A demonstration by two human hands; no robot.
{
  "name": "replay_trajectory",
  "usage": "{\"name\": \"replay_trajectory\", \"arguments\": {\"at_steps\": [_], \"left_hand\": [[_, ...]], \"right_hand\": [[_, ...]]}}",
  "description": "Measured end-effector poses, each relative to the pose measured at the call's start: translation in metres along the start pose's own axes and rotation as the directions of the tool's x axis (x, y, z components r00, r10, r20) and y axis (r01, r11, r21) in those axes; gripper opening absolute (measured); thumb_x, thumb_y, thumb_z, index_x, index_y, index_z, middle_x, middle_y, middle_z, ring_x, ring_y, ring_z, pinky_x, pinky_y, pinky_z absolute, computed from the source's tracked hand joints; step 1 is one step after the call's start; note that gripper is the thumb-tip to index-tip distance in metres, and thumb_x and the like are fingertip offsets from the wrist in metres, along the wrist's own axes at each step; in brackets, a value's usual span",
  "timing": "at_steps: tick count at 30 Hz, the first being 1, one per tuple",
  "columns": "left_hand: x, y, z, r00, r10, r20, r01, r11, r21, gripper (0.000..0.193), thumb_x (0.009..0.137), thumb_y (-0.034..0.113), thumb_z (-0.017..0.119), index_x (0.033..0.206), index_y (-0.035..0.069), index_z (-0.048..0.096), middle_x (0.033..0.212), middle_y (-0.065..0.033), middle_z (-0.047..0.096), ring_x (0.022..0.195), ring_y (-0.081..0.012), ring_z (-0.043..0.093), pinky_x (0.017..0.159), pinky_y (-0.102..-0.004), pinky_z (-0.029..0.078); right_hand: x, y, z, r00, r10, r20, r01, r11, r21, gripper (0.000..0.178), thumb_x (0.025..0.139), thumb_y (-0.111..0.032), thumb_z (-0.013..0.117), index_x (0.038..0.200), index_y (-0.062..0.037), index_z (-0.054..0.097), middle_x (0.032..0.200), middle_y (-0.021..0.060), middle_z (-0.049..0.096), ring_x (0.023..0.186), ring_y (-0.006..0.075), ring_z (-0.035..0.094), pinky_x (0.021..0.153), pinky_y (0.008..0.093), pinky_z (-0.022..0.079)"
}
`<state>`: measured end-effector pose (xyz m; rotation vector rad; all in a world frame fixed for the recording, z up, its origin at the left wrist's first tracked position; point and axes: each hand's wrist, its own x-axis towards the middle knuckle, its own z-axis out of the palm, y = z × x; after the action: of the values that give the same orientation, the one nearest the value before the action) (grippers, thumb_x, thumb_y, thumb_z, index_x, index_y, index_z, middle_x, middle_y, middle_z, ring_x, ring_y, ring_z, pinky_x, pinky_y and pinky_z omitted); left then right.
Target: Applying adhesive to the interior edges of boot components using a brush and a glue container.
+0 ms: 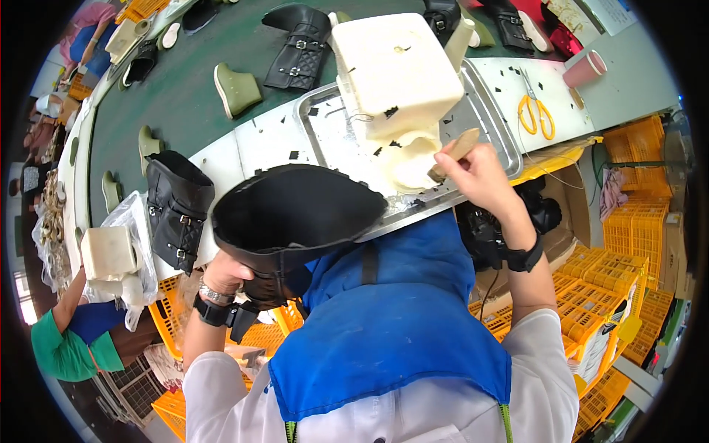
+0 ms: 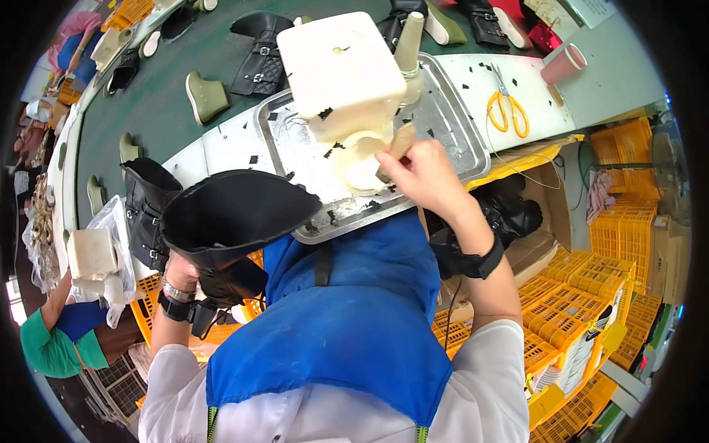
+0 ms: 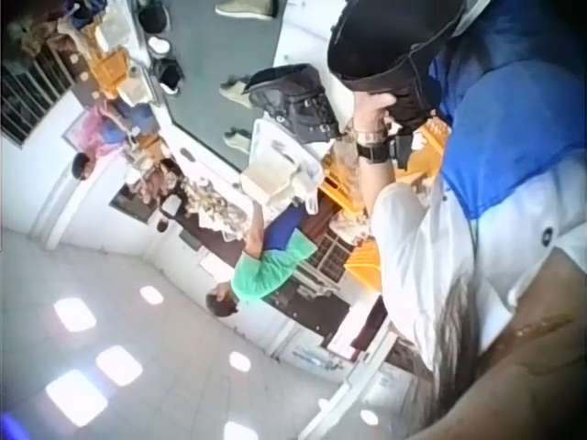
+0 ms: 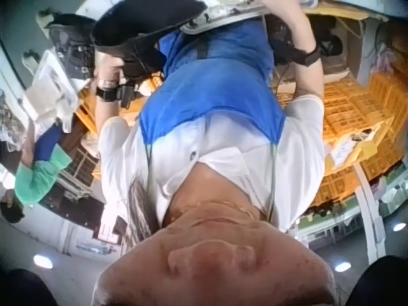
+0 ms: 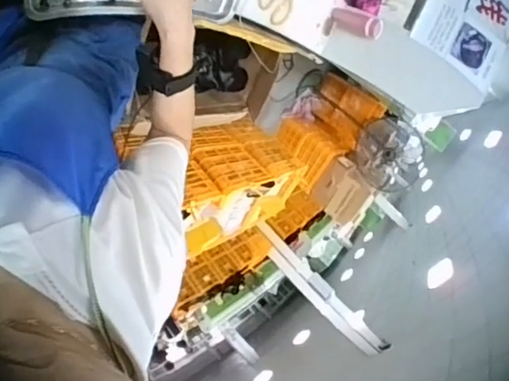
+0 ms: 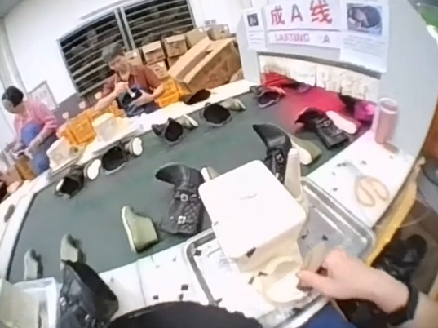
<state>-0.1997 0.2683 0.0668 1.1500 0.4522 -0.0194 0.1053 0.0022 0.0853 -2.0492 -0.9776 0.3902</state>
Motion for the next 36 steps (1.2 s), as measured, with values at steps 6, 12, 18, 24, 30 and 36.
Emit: {"name": "replay_trajectory", "arguments": {"at_steps": [6,12,18,24,30,36], "left_hand": [[0.013,-0.013,0.016,0.985,-0.095,0.145,0.11,0.989,-0.096,0.091,0.045,0.02,0.085,0.124,0.002,0.043,0.119,-0.0098,0.051,0.109,-0.022,0.049,0.093,-0.0338,0.038],[0.028,-0.021,0.029,0.946,-0.172,0.274,0.202,0.976,-0.083,0.087,0.046,0.018,0.084,0.122,0.003,0.045,0.117,-0.0098,0.053,0.107,-0.0214,0.05,0.093,-0.034,0.038],[0.029,-0.018,0.03,0.909,-0.133,0.394,0.186,0.978,-0.098,0.102,0.048,0.018,0.086,0.133,0.004,0.031,0.133,-0.0131,0.037,0.122,-0.0292,0.037,0.101,-0.0449,0.028],[0.021,-0.015,0.028,0.928,0.017,0.371,0.039,0.989,-0.144,0.093,0.049,0.001,0.081,0.13,0.004,0.035,0.128,-0.0116,0.043,0.117,-0.027,0.042,0.099,-0.0442,0.032],[0.015,-0.003,0.031,0.95,0.107,0.295,-0.11,0.994,-0.007,0.082,0.056,0.007,0.078,0.127,0.001,0.038,0.124,-0.0119,0.046,0.113,-0.0243,0.045,0.096,-0.0395,0.034],[0.005,0.014,0.037,0.919,0.327,0.22,-0.392,0.815,0.426,0.072,0.063,0.014,0.074,0.124,-0.002,0.04,0.119,-0.0122,0.05,0.107,-0.0212,0.049,0.092,-0.034,0.037]], "right_hand": [[0.014,-0.014,-0.007,0.976,0.215,-0.032,-0.185,0.897,0.401,0.021,0.084,-0.019,0.058,0.079,0.0015,0.061,0.057,0.0019,0.057,0.048,0.0056,0.049,0.044,0.0215,0.037],[0.009,-0.058,0.017,0.993,-0.102,-0.055,0.113,0.758,0.642,0.014,0.084,-0.013,0.057,0.083,-0.0001,0.061,0.066,0.0009,0.056,0.054,0.0037,0.047,0.048,0.0165,0.037],[0.016,-0.068,0.031,0.941,-0.329,-0.076,0.325,0.819,0.472,0.012,0.081,-0.011,0.059,0.078,0.0005,0.06,0.056,-0.0019,0.052,0.047,0.0031,0.042,0.043,0.0197,0.034],[0.007,-0.061,0.017,0.977,-0.211,0.021,0.181,0.885,0.428,0.012,0.081,-0.011,0.059,0.078,0.0005,0.06,0.063,0.0004,0.055,0.055,0.0053,0.047,0.051,0.021,0.038],[0.003,-0.06,0.016,0.994,-0.106,0.005,0.096,0.912,0.398,0.014,0.083,-0.011,0.057,0.078,0.0017,0.06,0.069,0.0014,0.058,0.061,0.0052,0.05,0.054,0.0199,0.04],[0.005,-0.062,0.015,0.999,-0.044,-0.016,0.047,0.936,0.349,0.015,0.083,-0.012,0.057,0.079,0.0025,0.059,0.069,0.0017,0.058,0.06,0.0037,0.05,0.053,0.019,0.04]]}}
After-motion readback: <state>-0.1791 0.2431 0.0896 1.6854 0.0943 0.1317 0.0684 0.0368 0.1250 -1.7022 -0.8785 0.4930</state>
